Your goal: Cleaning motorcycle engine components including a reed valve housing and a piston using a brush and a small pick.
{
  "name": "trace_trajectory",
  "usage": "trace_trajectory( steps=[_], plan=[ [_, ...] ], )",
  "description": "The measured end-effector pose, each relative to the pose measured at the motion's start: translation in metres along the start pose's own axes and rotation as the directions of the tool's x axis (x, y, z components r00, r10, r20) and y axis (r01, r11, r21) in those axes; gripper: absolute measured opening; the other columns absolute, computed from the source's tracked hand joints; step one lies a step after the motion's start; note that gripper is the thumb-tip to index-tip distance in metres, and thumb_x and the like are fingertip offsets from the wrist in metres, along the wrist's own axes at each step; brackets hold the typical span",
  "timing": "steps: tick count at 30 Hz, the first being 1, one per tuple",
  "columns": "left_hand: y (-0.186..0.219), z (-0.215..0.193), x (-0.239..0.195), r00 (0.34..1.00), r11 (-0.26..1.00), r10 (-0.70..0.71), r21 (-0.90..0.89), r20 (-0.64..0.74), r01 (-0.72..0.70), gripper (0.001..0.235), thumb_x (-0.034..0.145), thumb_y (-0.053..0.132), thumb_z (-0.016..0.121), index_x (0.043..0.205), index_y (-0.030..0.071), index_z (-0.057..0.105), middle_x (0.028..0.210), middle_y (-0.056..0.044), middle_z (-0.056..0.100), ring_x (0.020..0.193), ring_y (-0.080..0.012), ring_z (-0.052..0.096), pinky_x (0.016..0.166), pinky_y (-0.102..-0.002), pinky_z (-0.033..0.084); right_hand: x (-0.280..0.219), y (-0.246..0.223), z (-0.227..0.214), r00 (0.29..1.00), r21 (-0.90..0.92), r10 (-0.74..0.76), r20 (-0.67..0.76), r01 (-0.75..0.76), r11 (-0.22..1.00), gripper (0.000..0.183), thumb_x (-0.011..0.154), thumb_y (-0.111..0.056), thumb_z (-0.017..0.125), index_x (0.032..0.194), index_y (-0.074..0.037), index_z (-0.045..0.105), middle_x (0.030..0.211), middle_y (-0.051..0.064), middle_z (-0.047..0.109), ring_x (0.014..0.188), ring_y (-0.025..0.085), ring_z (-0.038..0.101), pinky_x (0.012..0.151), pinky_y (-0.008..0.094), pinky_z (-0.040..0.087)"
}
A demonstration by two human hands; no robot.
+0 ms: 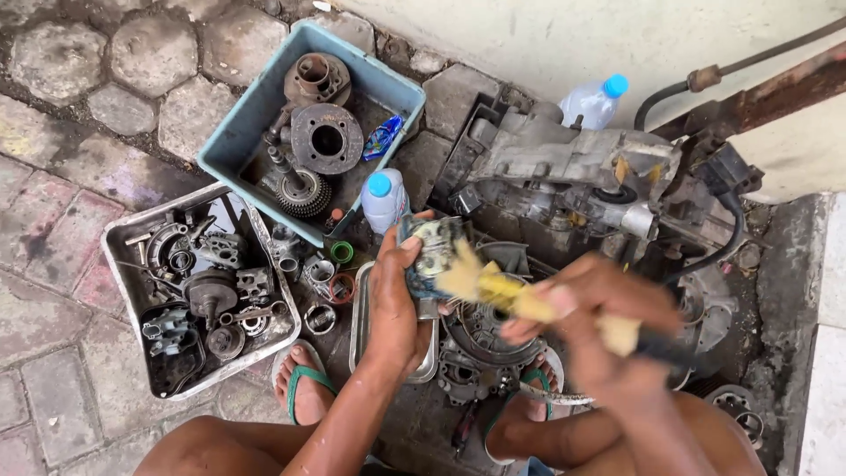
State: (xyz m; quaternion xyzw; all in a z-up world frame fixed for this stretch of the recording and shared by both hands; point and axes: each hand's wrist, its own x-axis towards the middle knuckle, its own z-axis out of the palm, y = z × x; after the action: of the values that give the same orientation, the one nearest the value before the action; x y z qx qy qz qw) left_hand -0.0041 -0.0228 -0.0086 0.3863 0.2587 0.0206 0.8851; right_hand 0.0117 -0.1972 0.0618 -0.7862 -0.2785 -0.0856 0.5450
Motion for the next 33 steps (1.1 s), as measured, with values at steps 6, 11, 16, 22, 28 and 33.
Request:
trace_trajectory(
  steps=[6, 11, 16, 22, 28, 33],
  plan=[
    [-0.001, 0.012, 0.003, 0.927, 0.961, -0.19, -0.253, -0.324, 0.108, 0.079, 0.081, 0.036, 0.055, 0.159, 0.023, 0.047, 0.139, 0.001, 0.062, 0.121, -0.0167, 0.059, 0.094, -0.035, 0.046, -0.002, -0.008, 0.018, 0.996, 0.267, 0.07, -0.047, -0.055, 0.962, 0.024, 0.099, -0.011, 0.055, 0.088, 0.007, 0.067, 0.074, 0.021, 0.068, 0.056, 0.029, 0.082, 0.042, 0.024, 0.069],
    [-0.012, -0.001, 0.011, 0.927, 0.958, -0.168, -0.278, -0.336, 0.072, 0.077, 0.084, 0.038, 0.055, 0.158, 0.028, 0.039, 0.138, 0.002, 0.051, 0.11, -0.0153, 0.054, 0.079, -0.033, 0.045, -0.005, 0.008, 0.028, 0.995, 0.026, -0.097, -0.003, 0.097, 0.995, 0.023, 0.099, -0.013, 0.056, 0.087, 0.001, 0.069, 0.079, 0.012, 0.076, 0.066, 0.016, 0.076, 0.055, 0.023, 0.062],
    [-0.02, -0.002, 0.019, 0.954, 0.915, -0.004, -0.385, -0.298, -0.116, 0.022, 0.098, 0.02, 0.046, 0.118, 0.015, 0.052, 0.109, -0.009, 0.063, 0.088, -0.0243, 0.061, 0.065, -0.042, 0.054, -0.008, 0.014, 0.037, 0.954, -0.287, -0.295, -0.058, 0.267, 0.92, 0.021, 0.097, -0.003, 0.059, 0.079, 0.004, 0.065, 0.074, 0.017, 0.069, 0.056, 0.018, 0.061, 0.046, 0.025, 0.045],
    [-0.02, -0.005, 0.016, 0.939, 0.834, 0.026, -0.511, -0.343, -0.21, 0.025, 0.095, 0.028, 0.044, 0.107, 0.015, 0.061, 0.098, -0.004, 0.065, 0.092, -0.0219, 0.059, 0.086, -0.036, 0.049, -0.018, -0.007, 0.054, 0.946, -0.054, -0.287, 0.153, 0.298, 0.953, 0.02, 0.093, -0.004, 0.059, 0.078, 0.004, 0.069, 0.08, 0.018, 0.073, 0.069, 0.023, 0.076, 0.06, 0.026, 0.066],
    [0.008, 0.009, 0.003, 0.904, 0.98, -0.11, -0.198, -0.414, 0.029, 0.092, 0.072, 0.065, 0.047, 0.154, 0.024, 0.047, 0.161, 0.002, 0.051, 0.148, -0.0176, 0.047, 0.111, -0.042, 0.046, -0.018, 0.012, 0.045, 0.97, -0.263, -0.242, -0.026, 0.227, 0.938, 0.031, 0.103, -0.011, 0.051, 0.077, 0.001, 0.062, 0.07, 0.014, 0.073, 0.057, 0.016, 0.073, 0.042, 0.022, 0.052],
    [-0.013, -0.007, 0.007, 0.98, 0.948, -0.064, -0.318, -0.191, 0.0, 0.112, 0.067, 0.077, 0.062, 0.156, 0.018, 0.028, 0.049, 0.002, 0.049, 0.035, -0.0133, 0.052, 0.034, -0.029, 0.049, -0.021, -0.023, 0.055, 0.985, -0.156, -0.17, -0.006, 0.167, 0.974, 0.036, 0.106, -0.024, 0.045, 0.089, -0.015, 0.075, 0.081, -0.007, 0.075, 0.058, 0.004, 0.058, 0.057, 0.021, 0.049]
  ],
)
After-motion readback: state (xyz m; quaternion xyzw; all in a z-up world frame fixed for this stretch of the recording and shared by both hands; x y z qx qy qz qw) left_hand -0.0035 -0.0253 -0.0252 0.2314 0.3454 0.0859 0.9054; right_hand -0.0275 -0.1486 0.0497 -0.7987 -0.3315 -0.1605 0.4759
